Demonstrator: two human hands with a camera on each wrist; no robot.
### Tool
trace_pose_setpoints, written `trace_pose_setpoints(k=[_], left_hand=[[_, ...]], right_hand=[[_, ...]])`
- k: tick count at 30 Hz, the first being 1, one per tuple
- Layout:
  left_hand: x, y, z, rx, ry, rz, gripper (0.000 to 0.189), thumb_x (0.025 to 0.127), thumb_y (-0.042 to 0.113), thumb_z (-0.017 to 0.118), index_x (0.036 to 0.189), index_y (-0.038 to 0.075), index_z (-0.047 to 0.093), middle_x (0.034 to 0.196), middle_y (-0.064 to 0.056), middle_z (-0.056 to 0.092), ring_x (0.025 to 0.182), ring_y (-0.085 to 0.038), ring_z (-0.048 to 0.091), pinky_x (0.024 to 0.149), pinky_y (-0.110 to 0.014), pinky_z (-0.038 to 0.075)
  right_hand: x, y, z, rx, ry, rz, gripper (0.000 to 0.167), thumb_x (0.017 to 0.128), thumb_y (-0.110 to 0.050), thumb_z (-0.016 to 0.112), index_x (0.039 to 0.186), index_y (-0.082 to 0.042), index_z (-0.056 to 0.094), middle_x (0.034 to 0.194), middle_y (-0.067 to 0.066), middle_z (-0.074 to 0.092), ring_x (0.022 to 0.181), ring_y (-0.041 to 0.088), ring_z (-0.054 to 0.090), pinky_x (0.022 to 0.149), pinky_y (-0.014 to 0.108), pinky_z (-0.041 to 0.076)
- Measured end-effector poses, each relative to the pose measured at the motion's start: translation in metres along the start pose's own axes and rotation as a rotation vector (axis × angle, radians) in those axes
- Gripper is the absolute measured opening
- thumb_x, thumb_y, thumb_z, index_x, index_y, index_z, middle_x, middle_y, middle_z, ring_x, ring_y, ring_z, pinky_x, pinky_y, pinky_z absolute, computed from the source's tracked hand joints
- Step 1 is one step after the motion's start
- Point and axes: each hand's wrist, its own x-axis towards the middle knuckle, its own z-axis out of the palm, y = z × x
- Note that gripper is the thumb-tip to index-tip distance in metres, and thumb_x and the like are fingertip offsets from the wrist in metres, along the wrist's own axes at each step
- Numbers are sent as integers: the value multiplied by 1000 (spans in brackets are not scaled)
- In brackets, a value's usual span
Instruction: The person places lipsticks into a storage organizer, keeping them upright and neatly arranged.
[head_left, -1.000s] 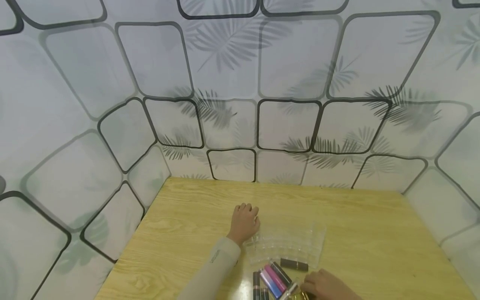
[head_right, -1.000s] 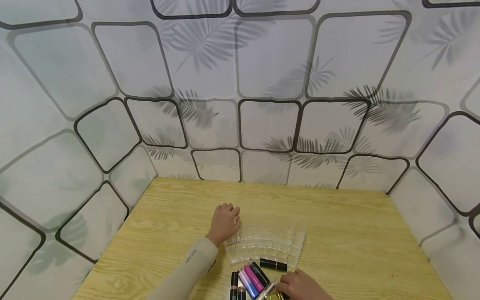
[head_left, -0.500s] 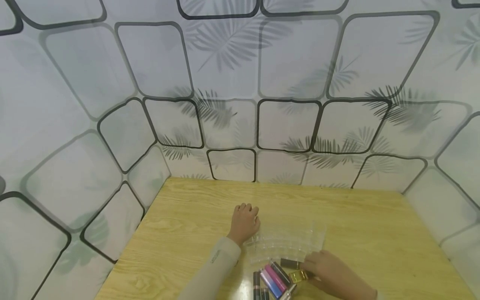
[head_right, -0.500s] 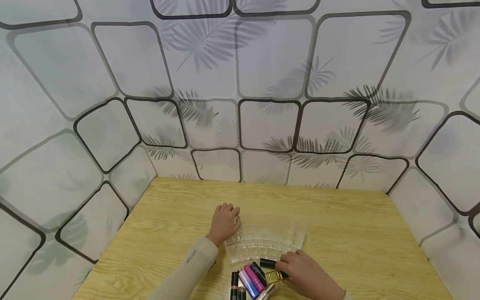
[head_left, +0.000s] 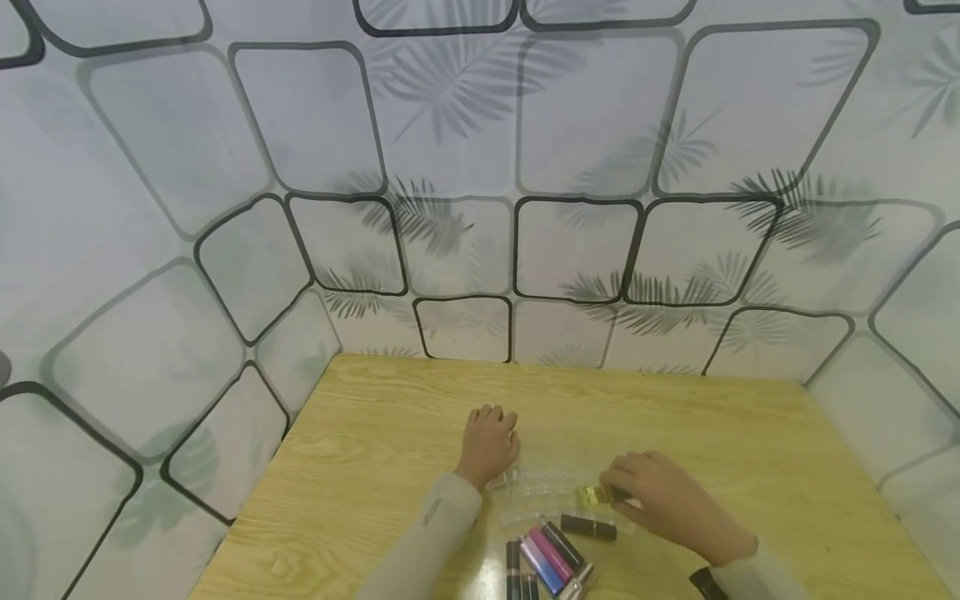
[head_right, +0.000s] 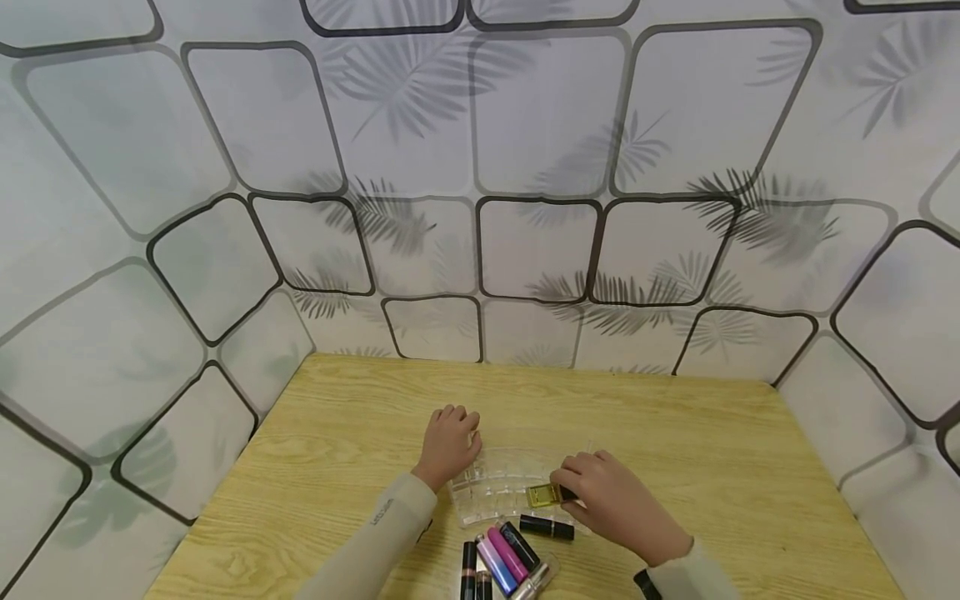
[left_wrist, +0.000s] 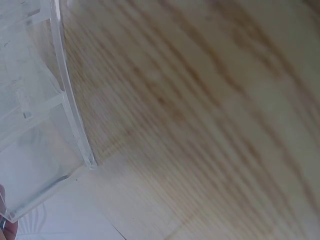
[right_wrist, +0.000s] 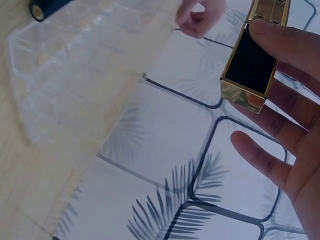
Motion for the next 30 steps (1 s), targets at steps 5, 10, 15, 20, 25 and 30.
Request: trace_pose_setpoints(k=[5,10,15,20,25,30], left_hand=[[0,0,0,9,-7,-3,7,78,23,64,80,17,61,74,2,60,68,-14,51,71,-32,47],[0,1,-1,9,-23,-9,6,79,23,62,81,17,61,74,2,59,69,-13,51,72,-32,47],[0,1,-4,-3,-32,-13,6,79,23,62,81,17,62,74,2,59,68,-14,50,71,-32,47],[2,2,-5,0,-50,-15,7,80,23,61,80,17,61,75,2,60,69,-14,51,71,-32,47],[3,2,-6,2,-46,-5,8,79,23,64,79,16,60,74,2,58,68,-14,50,70,-31,45],[6,4,-11,-14,-71,2,11,81,24,64,84,16,59,77,2,59,70,-13,50,71,-30,45]], right_hand=[[10,6,-8,-10,15,20,36,56,-17,83,86,-18,64,81,-9,62,70,7,56,64,30,49],[18,12,-14,-28,32,19,37,57,-17,83,89,-15,65,82,-6,64,70,9,58,65,33,50],[25,16,-21,-44,41,28,38,56,-17,84,90,-13,66,83,-5,65,72,10,59,67,34,51],[33,18,-28,-41,25,45,39,57,-16,84,91,-12,67,84,-4,65,73,11,60,67,34,51],[38,20,-32,-63,23,45,39,58,-16,85,91,-12,67,84,-3,65,73,11,60,67,34,51],[39,22,-34,-77,19,50,40,58,-17,85,92,-12,66,84,-3,65,74,12,60,68,34,51]])
